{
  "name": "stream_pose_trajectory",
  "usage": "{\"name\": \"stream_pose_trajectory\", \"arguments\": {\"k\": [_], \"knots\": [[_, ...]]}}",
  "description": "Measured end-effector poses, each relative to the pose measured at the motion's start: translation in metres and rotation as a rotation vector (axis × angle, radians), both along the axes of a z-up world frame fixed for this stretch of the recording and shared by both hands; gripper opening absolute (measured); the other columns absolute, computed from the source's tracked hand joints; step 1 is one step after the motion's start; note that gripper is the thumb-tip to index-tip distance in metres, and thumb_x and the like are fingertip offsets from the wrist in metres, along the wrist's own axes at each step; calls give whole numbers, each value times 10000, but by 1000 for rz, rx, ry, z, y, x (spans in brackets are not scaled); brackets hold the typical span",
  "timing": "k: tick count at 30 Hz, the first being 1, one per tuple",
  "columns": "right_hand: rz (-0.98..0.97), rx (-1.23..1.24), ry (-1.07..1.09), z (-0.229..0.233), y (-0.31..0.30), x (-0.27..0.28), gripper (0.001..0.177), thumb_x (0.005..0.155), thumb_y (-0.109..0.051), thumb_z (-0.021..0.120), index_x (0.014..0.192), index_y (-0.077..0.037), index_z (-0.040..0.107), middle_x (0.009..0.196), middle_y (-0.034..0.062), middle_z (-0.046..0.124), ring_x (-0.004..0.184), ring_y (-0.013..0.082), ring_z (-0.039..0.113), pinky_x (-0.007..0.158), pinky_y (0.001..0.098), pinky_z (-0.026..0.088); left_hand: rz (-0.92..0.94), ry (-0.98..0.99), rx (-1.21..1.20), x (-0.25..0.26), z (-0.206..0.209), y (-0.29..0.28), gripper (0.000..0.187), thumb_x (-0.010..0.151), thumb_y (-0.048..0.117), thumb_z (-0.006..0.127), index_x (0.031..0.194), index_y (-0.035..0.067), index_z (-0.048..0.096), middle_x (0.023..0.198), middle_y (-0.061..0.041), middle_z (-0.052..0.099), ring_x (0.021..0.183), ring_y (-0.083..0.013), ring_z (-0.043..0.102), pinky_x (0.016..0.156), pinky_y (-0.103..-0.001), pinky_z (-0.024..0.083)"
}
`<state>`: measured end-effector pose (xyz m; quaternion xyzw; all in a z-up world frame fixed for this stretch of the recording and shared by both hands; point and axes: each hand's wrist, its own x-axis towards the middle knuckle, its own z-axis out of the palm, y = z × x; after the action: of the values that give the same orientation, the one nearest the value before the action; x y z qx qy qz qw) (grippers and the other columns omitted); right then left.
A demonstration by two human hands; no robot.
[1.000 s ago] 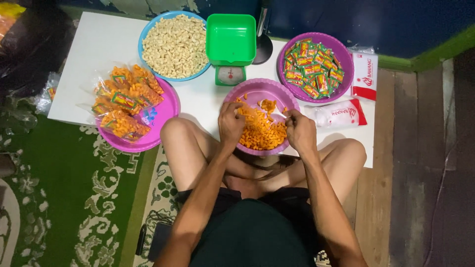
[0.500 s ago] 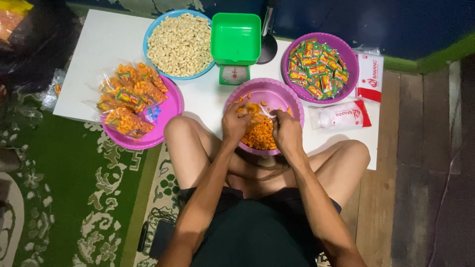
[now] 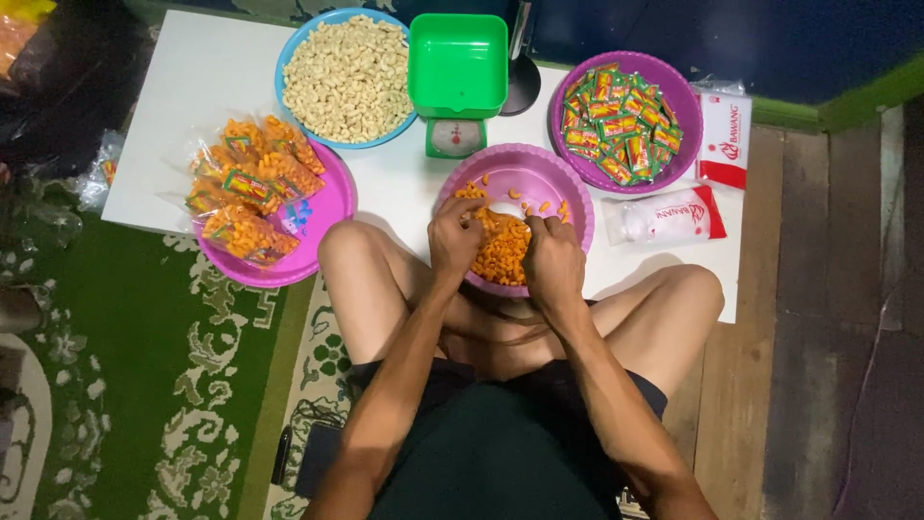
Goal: Measuring and packing orange snacks into plastic bags using a spoon and a scale.
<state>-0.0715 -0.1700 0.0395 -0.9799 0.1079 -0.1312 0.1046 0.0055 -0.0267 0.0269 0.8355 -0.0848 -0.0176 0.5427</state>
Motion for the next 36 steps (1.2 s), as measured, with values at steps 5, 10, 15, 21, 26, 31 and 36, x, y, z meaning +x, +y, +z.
{"name": "stream_pose_trajectory", "arguments": {"k": [5,10,15,21,26,31,36], "knots": [[-48,39,-34,19,-3,-7,242,948,-42,563,1094,-146,726,846,47,644,809,261,693,676,382,595,33,-102,50,11,-23,-7,196,888,52,660,1010,115,800,919,-70,722,882,-288,730,777,-370,597],[-102,308,-41,39,-12,-10,210,936,-77,593,1125,-79,685,875,183,649,856,435,689,756,535,560,64,-148,92,11,-22,-3,141,855,-19,659,928,42,764,864,-113,682,835,-312,710,771,-378,587],[-214,668,7,-14,-29,22,285,953,-345,703,1126,-118,709,669,70,649,780,355,718,739,491,536,67,-175,86,11,-30,2,127,808,-34,643,880,48,708,807,-97,623,788,-296,689,733,-377,583],[-99,642,166,-64,-19,71,291,844,-401,773,1032,-180,770,619,84,633,764,353,720,732,465,559,45,-194,64,10,-38,4,90,848,10,649,877,77,701,798,-84,602,768,-288,680,715,-357,578],[-216,722,186,-41,-5,61,204,824,-367,742,928,-199,792,689,109,689,835,362,726,776,465,550,109,-181,65,15,-33,4,80,849,155,731,845,85,693,830,-69,614,799,-257,687,722,-348,582],[-322,747,213,-39,-6,43,177,808,-412,732,865,-258,798,701,80,699,871,355,722,836,461,553,70,-203,125,9,-19,-8,204,805,142,762,883,14,625,911,-164,602,914,-417,668,787,-511,569],[-373,698,180,-27,-10,33,196,843,-348,706,822,-169,783,695,150,694,860,419,716,826,515,532,-17,-378,177,12,-45,-14,180,812,-23,629,886,100,519,898,-72,526,884,-369,663,754,-447,568]]}}
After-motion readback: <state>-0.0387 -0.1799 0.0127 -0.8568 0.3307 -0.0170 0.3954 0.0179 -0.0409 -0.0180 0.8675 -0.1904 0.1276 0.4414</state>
